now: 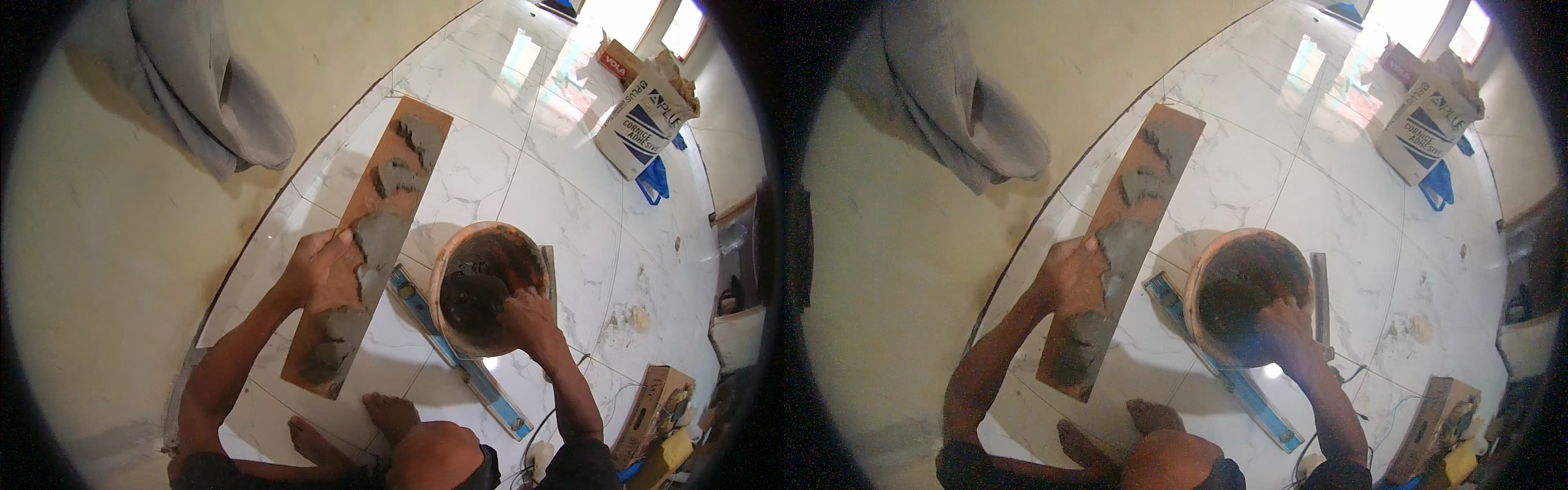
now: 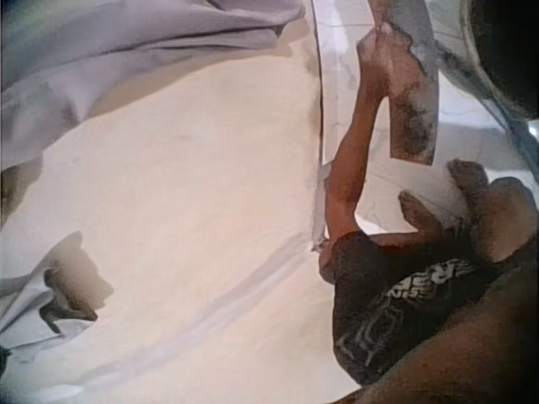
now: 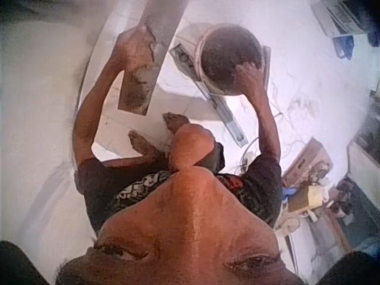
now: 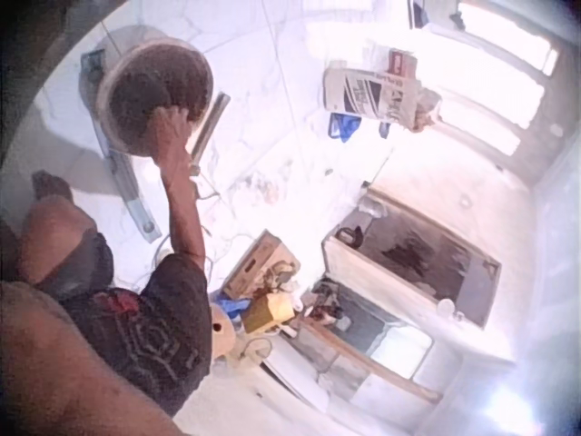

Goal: The person applies adhesive to a rectangular tile using a trowel, then places the tile on the floor and taps it with a hammer to secure it.

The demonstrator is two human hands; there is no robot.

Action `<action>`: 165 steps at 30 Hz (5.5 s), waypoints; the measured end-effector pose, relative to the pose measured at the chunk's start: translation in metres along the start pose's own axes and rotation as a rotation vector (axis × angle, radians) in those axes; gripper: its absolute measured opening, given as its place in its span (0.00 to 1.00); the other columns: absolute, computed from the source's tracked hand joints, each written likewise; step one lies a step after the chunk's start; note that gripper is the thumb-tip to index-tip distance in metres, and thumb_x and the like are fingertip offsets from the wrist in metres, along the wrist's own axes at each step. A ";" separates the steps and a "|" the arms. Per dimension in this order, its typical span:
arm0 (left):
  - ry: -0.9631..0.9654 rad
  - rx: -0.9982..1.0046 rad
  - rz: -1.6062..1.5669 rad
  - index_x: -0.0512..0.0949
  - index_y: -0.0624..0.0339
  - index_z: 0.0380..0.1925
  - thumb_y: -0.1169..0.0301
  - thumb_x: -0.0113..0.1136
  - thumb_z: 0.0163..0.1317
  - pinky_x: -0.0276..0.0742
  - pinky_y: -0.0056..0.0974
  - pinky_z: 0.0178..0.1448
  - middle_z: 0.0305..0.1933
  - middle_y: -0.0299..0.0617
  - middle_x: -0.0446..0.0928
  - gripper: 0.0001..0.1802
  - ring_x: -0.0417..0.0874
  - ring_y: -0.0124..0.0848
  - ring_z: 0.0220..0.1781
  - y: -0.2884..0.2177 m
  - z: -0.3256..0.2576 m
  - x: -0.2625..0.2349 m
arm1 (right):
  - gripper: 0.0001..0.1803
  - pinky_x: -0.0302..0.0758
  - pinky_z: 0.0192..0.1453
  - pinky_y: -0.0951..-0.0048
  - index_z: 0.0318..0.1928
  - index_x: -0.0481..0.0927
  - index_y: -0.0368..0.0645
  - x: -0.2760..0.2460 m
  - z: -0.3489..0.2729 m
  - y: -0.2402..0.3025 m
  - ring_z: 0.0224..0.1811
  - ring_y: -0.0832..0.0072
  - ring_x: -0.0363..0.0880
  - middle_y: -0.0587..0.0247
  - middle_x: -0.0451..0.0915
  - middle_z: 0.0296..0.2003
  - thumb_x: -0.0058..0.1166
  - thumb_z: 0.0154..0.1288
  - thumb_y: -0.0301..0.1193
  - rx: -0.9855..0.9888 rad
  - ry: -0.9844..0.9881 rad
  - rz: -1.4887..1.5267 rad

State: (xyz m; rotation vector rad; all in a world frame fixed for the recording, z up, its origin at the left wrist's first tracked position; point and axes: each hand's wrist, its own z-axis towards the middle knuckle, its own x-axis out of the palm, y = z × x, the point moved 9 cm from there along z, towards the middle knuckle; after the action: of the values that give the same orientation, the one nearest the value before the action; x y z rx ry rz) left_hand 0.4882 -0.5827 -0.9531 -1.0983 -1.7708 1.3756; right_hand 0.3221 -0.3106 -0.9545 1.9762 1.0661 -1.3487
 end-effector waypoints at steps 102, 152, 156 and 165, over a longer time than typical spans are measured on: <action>-0.787 0.260 -1.118 0.72 0.75 0.57 0.37 0.26 0.73 0.76 0.47 0.62 0.54 0.55 0.79 0.46 0.81 0.44 0.56 0.263 -0.557 -0.199 | 0.17 0.78 0.54 0.60 0.55 0.73 0.35 0.132 0.094 0.327 0.49 0.64 0.80 0.54 0.80 0.49 0.42 0.78 0.36 -0.142 0.431 1.640; -0.831 0.208 1.164 0.67 0.62 0.66 0.62 0.64 0.63 0.68 0.50 0.70 0.68 0.47 0.69 0.33 0.74 0.47 0.66 0.323 -0.349 -0.261 | 0.20 0.83 0.52 0.60 0.59 0.72 0.32 0.208 0.039 0.294 0.51 0.63 0.82 0.51 0.80 0.53 0.46 0.76 0.35 -0.052 0.371 1.906; -0.803 0.121 1.049 0.67 0.60 0.67 0.56 0.59 0.66 0.64 0.51 0.73 0.70 0.45 0.68 0.33 0.70 0.46 0.70 0.332 -0.349 -0.264 | 0.23 0.83 0.54 0.59 0.60 0.71 0.30 0.206 0.036 0.303 0.53 0.61 0.81 0.50 0.79 0.54 0.48 0.75 0.36 -0.079 0.390 1.936; -0.869 -0.127 0.834 0.71 0.55 0.65 0.52 0.55 0.70 0.68 0.51 0.70 0.63 0.43 0.76 0.28 0.73 0.40 0.68 0.322 -0.378 -0.288 | 0.22 0.82 0.53 0.62 0.59 0.71 0.29 0.198 0.030 0.323 0.52 0.63 0.81 0.51 0.79 0.53 0.47 0.76 0.36 -0.084 0.438 1.915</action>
State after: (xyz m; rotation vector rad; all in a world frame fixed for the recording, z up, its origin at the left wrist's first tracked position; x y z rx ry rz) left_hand 1.0186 -0.6398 -1.1659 -1.5442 -2.0616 2.5641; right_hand 0.6133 -0.4511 -1.1547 1.9495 -0.7434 0.2004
